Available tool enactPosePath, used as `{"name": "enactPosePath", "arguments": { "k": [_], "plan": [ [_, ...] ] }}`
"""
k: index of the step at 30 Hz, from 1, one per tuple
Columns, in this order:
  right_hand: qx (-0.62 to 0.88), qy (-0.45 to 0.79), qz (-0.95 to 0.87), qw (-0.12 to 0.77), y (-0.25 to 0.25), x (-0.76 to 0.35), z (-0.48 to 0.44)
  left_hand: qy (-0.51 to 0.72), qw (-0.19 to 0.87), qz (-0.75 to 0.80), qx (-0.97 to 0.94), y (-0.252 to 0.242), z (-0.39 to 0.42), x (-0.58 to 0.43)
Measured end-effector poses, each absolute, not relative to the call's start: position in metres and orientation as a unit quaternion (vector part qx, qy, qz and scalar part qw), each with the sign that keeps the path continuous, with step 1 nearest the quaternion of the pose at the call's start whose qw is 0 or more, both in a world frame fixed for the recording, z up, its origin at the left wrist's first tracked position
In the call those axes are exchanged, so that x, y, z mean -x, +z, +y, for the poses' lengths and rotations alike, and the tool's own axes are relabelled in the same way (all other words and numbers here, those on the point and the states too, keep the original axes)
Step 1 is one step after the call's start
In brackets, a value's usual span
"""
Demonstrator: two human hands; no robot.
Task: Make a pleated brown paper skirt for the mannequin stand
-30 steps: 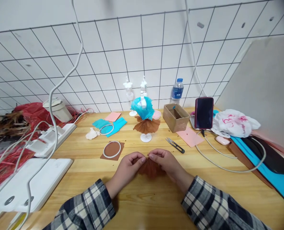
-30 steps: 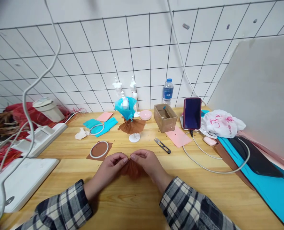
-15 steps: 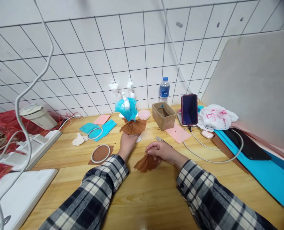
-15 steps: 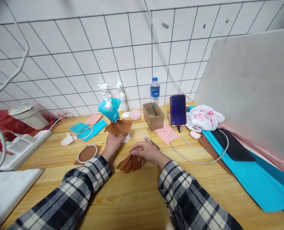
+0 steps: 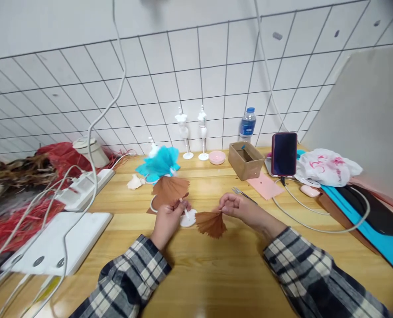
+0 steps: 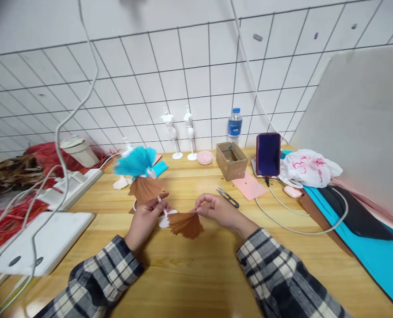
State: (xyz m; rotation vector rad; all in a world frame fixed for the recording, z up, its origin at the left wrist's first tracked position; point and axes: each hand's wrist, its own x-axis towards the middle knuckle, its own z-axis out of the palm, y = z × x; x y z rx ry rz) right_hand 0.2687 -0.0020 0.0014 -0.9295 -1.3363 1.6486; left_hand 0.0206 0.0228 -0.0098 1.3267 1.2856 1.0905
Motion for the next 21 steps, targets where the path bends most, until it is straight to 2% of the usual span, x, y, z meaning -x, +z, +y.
{"name": "enactPosePath", "arguments": {
  "k": [5, 9, 11, 16, 21],
  "plan": [
    [0.335, 0.593, -0.61, 0.405, 0.078, -0.268, -0.011, 0.431, 0.509, 0.482, -0.568, -0.008, 0.013, -0.026],
    [0.363, 0.469, -0.589, 0.549, 0.117, -0.246, -0.003, 0.383, 0.523, 0.477, -0.593, -0.013, 0.007, -0.034],
    [0.375, 0.448, -0.574, 0.574, 0.118, -0.233, 0.005, 0.371, 0.534, 0.478, -0.59, -0.015, 0.004, -0.035],
    [0.432, 0.44, -0.571, 0.542, 0.09, -0.216, 0.024, 0.364, 0.535, 0.481, -0.591, -0.017, 0.004, -0.035],
    [0.436, 0.431, -0.562, 0.555, 0.072, -0.208, 0.031, 0.368, 0.528, 0.464, -0.609, -0.008, 0.004, -0.036]
  ]
}}
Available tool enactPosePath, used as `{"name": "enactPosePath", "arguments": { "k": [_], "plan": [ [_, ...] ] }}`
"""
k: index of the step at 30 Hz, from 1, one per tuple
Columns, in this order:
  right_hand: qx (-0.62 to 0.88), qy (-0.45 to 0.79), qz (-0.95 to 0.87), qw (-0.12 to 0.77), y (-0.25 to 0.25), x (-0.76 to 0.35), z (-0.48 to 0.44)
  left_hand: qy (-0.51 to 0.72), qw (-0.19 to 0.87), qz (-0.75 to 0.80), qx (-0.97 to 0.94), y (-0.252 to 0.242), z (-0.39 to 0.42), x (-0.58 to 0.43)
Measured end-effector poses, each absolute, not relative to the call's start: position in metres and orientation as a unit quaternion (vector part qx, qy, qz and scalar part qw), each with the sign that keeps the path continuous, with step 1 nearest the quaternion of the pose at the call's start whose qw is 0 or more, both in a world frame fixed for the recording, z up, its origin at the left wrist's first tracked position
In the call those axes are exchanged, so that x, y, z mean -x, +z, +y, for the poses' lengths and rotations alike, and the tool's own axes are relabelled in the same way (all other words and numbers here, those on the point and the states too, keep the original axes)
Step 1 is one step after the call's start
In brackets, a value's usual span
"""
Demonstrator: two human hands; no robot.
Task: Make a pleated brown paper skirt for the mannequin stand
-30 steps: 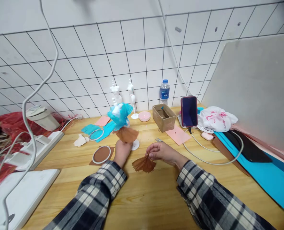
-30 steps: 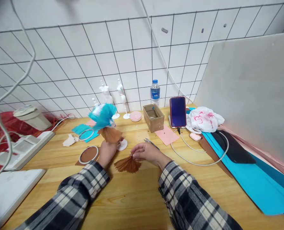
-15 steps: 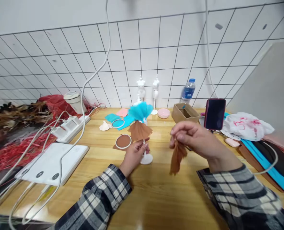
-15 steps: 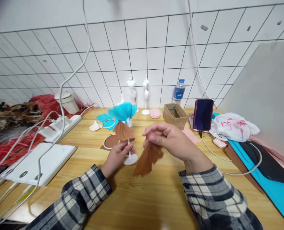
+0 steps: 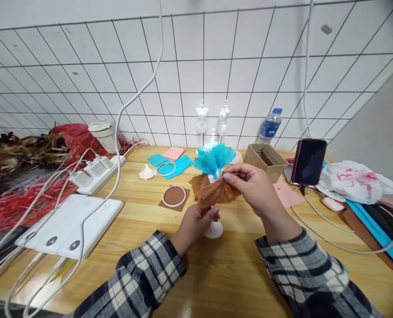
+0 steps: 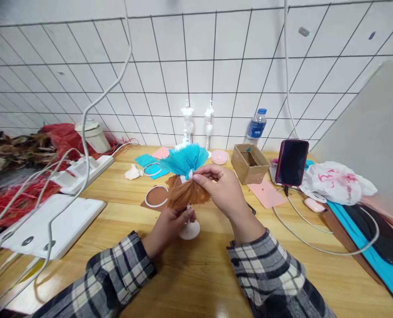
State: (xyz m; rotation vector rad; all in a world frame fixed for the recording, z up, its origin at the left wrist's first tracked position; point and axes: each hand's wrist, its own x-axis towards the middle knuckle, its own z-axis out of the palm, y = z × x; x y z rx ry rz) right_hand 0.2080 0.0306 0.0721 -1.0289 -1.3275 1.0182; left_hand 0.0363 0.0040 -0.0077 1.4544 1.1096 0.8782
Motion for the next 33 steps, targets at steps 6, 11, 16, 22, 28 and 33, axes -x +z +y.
{"name": "enactPosePath", "arguments": {
  "k": [6, 11, 16, 22, 28, 33],
  "plan": [
    [0.435, 0.43, -0.563, 0.556, 0.074, -0.206, 0.03, 0.364, 0.537, 0.454, -0.611, -0.008, 0.002, -0.038],
    [0.442, 0.405, -0.551, 0.58, 0.072, -0.206, 0.031, 0.362, 0.53, 0.459, -0.614, -0.006, -0.001, -0.039],
    [0.431, 0.366, -0.559, 0.606, 0.071, -0.206, 0.031, 0.369, 0.525, 0.467, -0.609, -0.008, 0.0, -0.038],
    [0.449, 0.341, -0.555, 0.612, 0.068, -0.205, 0.032, 0.374, 0.501, 0.485, -0.612, -0.013, 0.001, -0.037],
    [0.456, 0.329, -0.54, 0.626, 0.066, -0.201, 0.033, 0.379, 0.526, 0.482, -0.59, -0.005, -0.004, -0.039],
    [0.459, 0.324, -0.529, 0.636, 0.064, -0.2, 0.032, 0.375, 0.535, 0.47, -0.593, 0.0, -0.006, -0.039]
  ]
}}
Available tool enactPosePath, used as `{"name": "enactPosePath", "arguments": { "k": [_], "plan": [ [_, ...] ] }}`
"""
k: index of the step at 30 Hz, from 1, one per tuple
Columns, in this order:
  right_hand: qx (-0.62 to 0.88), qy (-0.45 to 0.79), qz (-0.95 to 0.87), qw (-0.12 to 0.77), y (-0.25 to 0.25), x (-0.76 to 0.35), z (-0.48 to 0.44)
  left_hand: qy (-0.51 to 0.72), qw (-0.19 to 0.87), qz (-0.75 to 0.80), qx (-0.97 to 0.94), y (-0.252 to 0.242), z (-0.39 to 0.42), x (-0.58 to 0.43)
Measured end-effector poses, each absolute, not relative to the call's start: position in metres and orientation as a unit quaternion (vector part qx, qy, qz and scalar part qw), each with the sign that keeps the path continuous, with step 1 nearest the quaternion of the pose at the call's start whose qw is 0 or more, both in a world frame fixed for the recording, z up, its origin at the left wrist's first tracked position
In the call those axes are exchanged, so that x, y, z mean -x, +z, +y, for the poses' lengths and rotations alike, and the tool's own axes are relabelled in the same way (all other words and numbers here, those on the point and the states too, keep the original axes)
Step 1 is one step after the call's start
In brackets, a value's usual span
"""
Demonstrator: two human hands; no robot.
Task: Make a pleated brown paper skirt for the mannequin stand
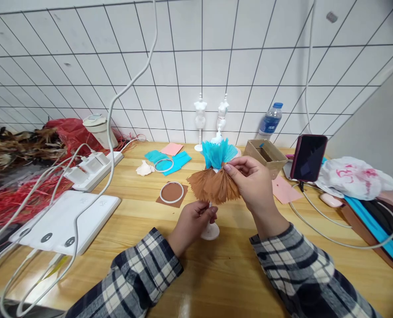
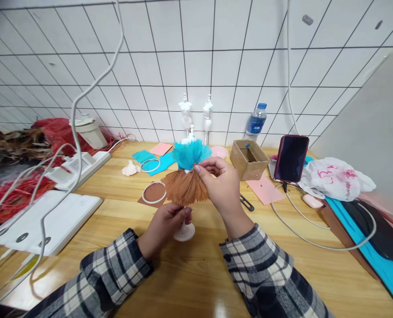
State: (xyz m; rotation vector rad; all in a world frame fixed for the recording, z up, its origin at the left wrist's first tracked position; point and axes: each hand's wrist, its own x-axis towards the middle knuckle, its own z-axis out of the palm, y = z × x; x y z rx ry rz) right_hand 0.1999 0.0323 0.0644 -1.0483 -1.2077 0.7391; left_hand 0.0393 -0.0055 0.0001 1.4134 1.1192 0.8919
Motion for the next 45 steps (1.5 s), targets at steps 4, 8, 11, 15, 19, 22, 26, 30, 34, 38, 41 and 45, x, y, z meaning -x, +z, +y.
{"name": "enactPosePath", "arguments": {
  "k": [4, 8, 11, 15, 19, 22, 26, 30, 34, 38, 41, 45],
  "plan": [
    [0.462, 0.336, -0.521, 0.634, 0.061, -0.197, 0.032, 0.384, 0.547, 0.454, -0.59, 0.0, -0.006, -0.039],
    [0.456, 0.348, -0.517, 0.635, 0.061, -0.194, 0.031, 0.377, 0.542, 0.46, -0.594, 0.001, -0.008, -0.038],
    [0.454, 0.347, -0.52, 0.635, 0.061, -0.195, 0.03, 0.377, 0.516, 0.481, -0.601, 0.002, -0.008, -0.037],
    [0.458, 0.311, -0.545, 0.63, 0.06, -0.194, 0.028, 0.387, 0.463, 0.489, -0.631, 0.001, -0.008, -0.034],
    [0.476, 0.224, -0.575, 0.627, 0.061, -0.191, 0.022, 0.379, 0.438, 0.481, -0.658, 0.001, -0.011, -0.034],
    [0.491, 0.126, -0.615, 0.604, 0.064, -0.193, 0.021, 0.376, 0.449, 0.489, -0.647, 0.004, -0.012, -0.036],
    [0.466, 0.086, -0.691, 0.545, 0.064, -0.197, 0.024, 0.372, 0.506, 0.494, -0.601, 0.008, -0.01, -0.038],
    [0.496, 0.122, -0.695, 0.506, 0.062, -0.197, 0.025, 0.386, 0.478, 0.511, -0.601, 0.006, -0.005, -0.035],
    [0.53, 0.113, -0.687, 0.484, 0.062, -0.195, 0.023, 0.378, 0.459, 0.518, -0.615, 0.001, -0.004, -0.034],
    [0.519, 0.063, -0.711, 0.47, 0.068, -0.196, 0.02, 0.381, 0.474, 0.515, -0.604, 0.001, -0.005, -0.034],
    [0.495, 0.06, -0.701, 0.509, 0.076, -0.197, 0.016, 0.379, 0.54, 0.479, -0.579, 0.003, -0.006, -0.033],
    [0.467, 0.043, -0.67, 0.576, 0.086, -0.196, 0.009, 0.389, 0.616, 0.418, -0.542, 0.004, -0.005, -0.031]
  ]
}}
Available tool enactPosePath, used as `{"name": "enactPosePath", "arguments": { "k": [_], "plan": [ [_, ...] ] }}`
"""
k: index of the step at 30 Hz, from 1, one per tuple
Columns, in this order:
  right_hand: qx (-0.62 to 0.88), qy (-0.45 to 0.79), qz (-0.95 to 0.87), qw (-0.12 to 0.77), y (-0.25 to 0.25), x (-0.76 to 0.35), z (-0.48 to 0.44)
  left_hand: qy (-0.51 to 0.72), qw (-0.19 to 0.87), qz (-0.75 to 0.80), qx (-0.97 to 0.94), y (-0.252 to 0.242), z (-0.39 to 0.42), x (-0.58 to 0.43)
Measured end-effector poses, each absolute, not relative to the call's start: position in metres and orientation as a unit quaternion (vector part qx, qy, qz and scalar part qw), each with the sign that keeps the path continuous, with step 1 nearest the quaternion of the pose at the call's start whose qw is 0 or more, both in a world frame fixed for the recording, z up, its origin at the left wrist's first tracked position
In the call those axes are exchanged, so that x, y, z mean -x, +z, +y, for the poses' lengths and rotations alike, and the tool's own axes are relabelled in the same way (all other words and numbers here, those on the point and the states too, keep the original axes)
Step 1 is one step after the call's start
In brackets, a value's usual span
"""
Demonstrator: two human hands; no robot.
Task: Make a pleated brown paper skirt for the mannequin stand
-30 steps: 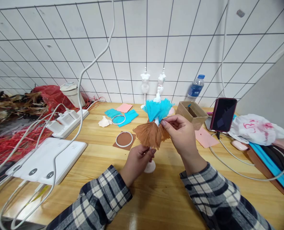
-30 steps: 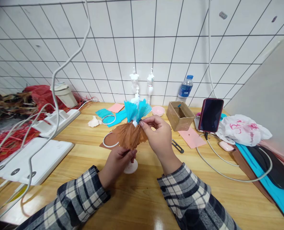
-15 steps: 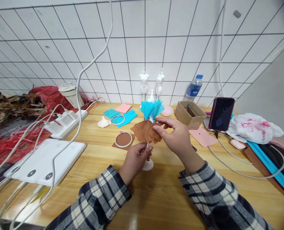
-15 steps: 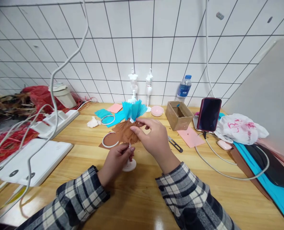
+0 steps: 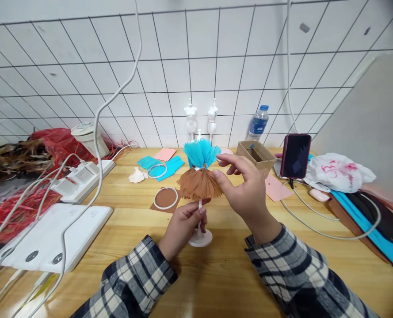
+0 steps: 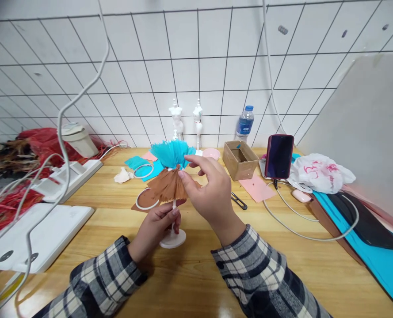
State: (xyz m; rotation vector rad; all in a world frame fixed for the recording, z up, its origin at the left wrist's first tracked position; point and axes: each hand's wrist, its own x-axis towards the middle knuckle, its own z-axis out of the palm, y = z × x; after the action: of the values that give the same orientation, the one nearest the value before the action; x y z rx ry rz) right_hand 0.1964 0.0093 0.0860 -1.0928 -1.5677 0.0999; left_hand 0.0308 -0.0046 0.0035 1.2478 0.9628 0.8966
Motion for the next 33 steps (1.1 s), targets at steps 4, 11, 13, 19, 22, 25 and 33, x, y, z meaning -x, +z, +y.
{"name": "enactPosePath", "arguments": {
  "k": [4, 11, 13, 19, 22, 25, 33],
  "plan": [
    [0.455, 0.012, -0.688, 0.565, 0.085, -0.193, 0.007, 0.389, 0.629, 0.406, -0.536, -0.001, -0.003, -0.028],
    [0.446, -0.08, -0.732, 0.509, 0.08, -0.193, 0.005, 0.354, 0.606, 0.414, -0.579, -0.007, -0.004, -0.027],
    [0.412, -0.129, -0.773, 0.464, 0.078, -0.197, 0.005, 0.352, 0.609, 0.399, -0.588, -0.005, -0.003, -0.026],
    [0.374, -0.176, -0.819, 0.397, 0.072, -0.201, 0.006, 0.355, 0.617, 0.365, -0.6, -0.006, -0.001, -0.023],
    [0.36, -0.167, -0.834, 0.383, 0.07, -0.2, 0.006, 0.368, 0.618, 0.363, -0.591, -0.009, 0.001, -0.023],
    [0.331, -0.13, -0.857, 0.373, 0.068, -0.197, 0.004, 0.381, 0.582, 0.406, -0.593, -0.009, 0.004, -0.024],
    [0.282, -0.147, -0.85, 0.42, 0.054, -0.192, -0.006, 0.421, 0.41, 0.506, -0.631, -0.002, 0.01, -0.02]
  ]
}}
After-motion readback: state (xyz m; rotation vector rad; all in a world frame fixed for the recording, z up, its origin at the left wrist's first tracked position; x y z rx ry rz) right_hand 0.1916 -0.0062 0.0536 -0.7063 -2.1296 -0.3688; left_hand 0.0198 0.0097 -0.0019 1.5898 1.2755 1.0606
